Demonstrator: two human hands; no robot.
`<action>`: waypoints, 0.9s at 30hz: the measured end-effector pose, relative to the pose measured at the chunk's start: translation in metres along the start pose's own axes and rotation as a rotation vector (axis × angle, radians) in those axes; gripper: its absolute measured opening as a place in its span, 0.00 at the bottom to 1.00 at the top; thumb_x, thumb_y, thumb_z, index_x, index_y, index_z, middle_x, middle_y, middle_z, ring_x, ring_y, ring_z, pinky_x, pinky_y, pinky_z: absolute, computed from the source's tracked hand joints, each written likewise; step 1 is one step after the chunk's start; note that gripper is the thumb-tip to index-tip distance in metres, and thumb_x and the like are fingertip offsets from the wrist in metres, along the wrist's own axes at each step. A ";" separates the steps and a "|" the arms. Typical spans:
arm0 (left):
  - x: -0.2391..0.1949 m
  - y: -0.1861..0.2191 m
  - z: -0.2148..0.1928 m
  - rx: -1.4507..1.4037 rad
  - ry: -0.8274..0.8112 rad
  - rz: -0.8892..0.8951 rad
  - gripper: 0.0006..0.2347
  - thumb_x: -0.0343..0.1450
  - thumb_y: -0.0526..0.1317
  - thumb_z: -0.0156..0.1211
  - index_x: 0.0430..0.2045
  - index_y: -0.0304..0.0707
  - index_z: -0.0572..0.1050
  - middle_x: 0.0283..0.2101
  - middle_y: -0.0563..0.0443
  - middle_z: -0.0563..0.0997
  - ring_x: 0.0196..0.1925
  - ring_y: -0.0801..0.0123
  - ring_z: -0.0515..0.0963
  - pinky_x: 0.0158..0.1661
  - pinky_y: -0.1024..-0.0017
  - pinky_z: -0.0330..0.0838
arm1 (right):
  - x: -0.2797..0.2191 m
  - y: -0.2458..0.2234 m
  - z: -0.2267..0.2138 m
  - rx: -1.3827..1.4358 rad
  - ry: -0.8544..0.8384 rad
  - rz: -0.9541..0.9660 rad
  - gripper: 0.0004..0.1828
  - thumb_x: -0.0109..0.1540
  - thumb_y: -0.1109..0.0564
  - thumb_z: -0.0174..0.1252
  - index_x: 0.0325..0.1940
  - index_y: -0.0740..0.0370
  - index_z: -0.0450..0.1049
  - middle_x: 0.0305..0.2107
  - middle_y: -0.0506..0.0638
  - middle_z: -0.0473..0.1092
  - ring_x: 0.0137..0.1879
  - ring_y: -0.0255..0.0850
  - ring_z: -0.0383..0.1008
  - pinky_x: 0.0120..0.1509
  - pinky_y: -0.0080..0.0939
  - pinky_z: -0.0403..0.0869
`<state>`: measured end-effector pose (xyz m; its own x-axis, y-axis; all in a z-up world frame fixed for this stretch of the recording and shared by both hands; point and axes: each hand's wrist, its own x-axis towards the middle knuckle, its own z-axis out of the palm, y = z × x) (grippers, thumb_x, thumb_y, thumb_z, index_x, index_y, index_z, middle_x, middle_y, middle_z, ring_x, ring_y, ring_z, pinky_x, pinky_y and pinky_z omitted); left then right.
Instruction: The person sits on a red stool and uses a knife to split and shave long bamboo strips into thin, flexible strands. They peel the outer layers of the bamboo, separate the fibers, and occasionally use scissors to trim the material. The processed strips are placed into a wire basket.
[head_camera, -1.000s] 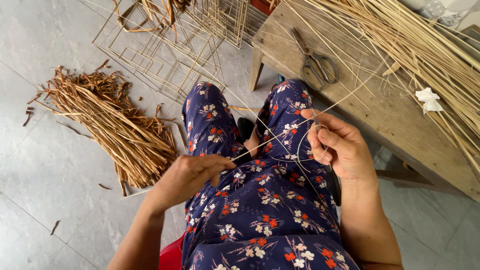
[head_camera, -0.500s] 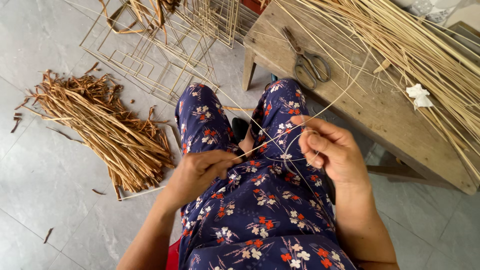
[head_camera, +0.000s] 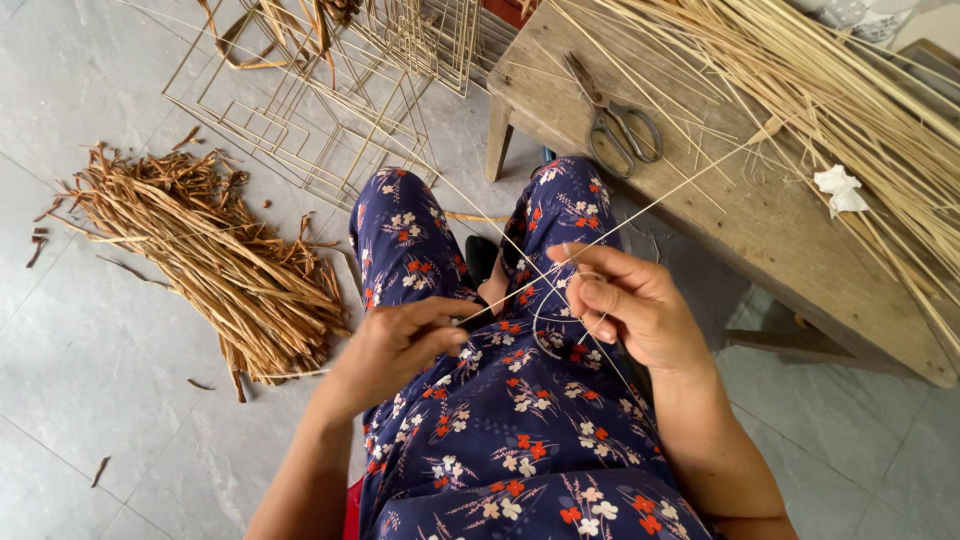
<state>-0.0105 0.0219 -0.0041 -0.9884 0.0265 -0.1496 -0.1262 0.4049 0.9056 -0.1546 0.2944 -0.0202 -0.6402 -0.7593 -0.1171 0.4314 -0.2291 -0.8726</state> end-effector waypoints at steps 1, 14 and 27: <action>0.005 0.002 0.007 -0.036 0.003 0.048 0.09 0.73 0.38 0.61 0.45 0.39 0.82 0.24 0.52 0.82 0.24 0.76 0.78 0.27 0.74 0.74 | -0.001 -0.001 0.001 -0.008 0.016 0.007 0.22 0.68 0.60 0.58 0.65 0.72 0.71 0.30 0.51 0.70 0.25 0.28 0.61 0.27 0.26 0.61; -0.032 -0.030 -0.044 0.095 0.141 -0.040 0.10 0.71 0.35 0.60 0.43 0.41 0.84 0.29 0.55 0.85 0.28 0.78 0.83 0.30 0.76 0.78 | -0.014 -0.019 -0.039 0.008 0.196 -0.135 0.22 0.68 0.60 0.57 0.66 0.71 0.70 0.30 0.50 0.70 0.25 0.29 0.60 0.26 0.26 0.60; 0.010 -0.005 0.015 -0.046 0.172 0.100 0.08 0.72 0.33 0.59 0.42 0.34 0.82 0.28 0.54 0.83 0.27 0.79 0.80 0.29 0.78 0.77 | -0.003 -0.007 -0.015 0.028 0.131 -0.029 0.22 0.67 0.61 0.58 0.65 0.71 0.70 0.30 0.50 0.70 0.25 0.27 0.59 0.27 0.25 0.61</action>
<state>-0.0188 0.0335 -0.0161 -0.9956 -0.0933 0.0082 -0.0266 0.3662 0.9302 -0.1650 0.3074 -0.0210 -0.7292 -0.6666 -0.1543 0.4280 -0.2684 -0.8630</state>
